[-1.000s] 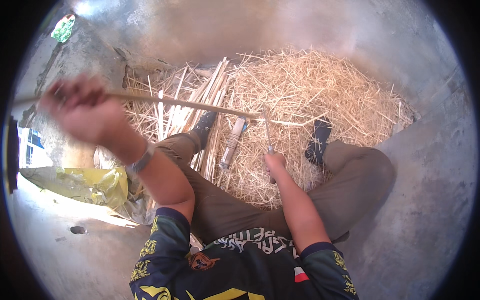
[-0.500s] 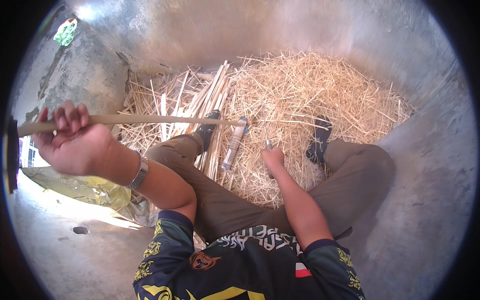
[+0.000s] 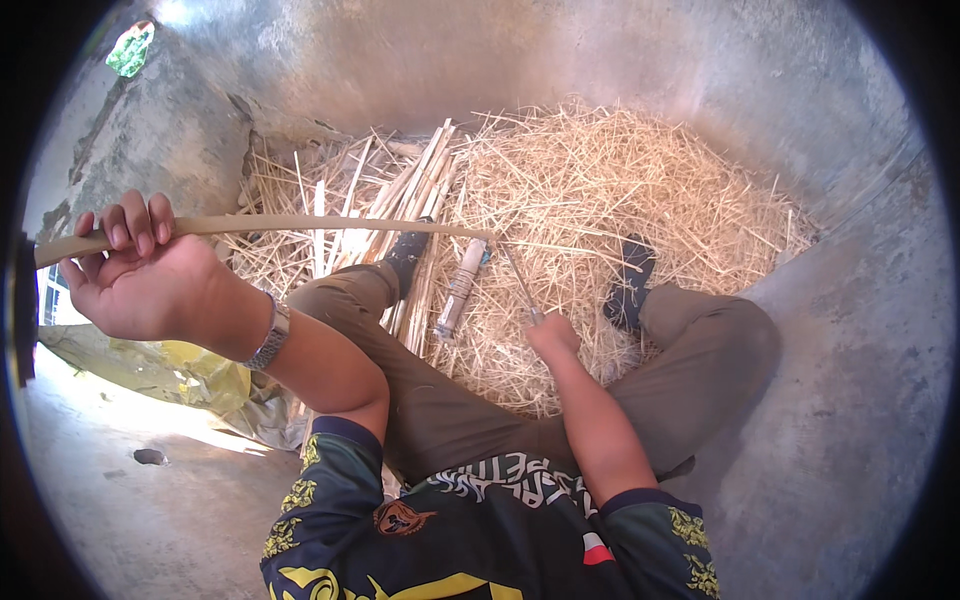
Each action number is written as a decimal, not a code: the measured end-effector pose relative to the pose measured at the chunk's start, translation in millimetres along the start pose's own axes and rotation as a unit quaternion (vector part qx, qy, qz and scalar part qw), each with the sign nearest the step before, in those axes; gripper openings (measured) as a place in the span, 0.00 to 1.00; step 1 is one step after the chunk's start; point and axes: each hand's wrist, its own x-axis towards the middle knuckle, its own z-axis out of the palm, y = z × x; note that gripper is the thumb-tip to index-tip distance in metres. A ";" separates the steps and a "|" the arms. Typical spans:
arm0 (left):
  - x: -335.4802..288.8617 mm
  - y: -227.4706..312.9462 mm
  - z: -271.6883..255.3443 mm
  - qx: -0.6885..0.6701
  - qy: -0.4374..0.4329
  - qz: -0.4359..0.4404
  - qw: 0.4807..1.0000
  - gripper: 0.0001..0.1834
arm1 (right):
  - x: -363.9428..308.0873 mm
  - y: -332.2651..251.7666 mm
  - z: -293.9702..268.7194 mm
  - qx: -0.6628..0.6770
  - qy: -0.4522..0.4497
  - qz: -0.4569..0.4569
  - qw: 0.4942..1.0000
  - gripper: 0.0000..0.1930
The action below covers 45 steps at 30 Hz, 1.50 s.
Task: The person sits cross-legged on a concrete floor and uses a machete to split long bamboo strips into thinner slats. They hold the bamboo with their left hand and strike it with the machete in their right hand, creating a pile of processed bamboo pieces.
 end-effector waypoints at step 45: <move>-12.0 -13.8 20.4 0.037 0.057 0.071 0.995 0.12 | 27.3 -15.5 28.7 0.311 0.106 -0.065 0.942 0.17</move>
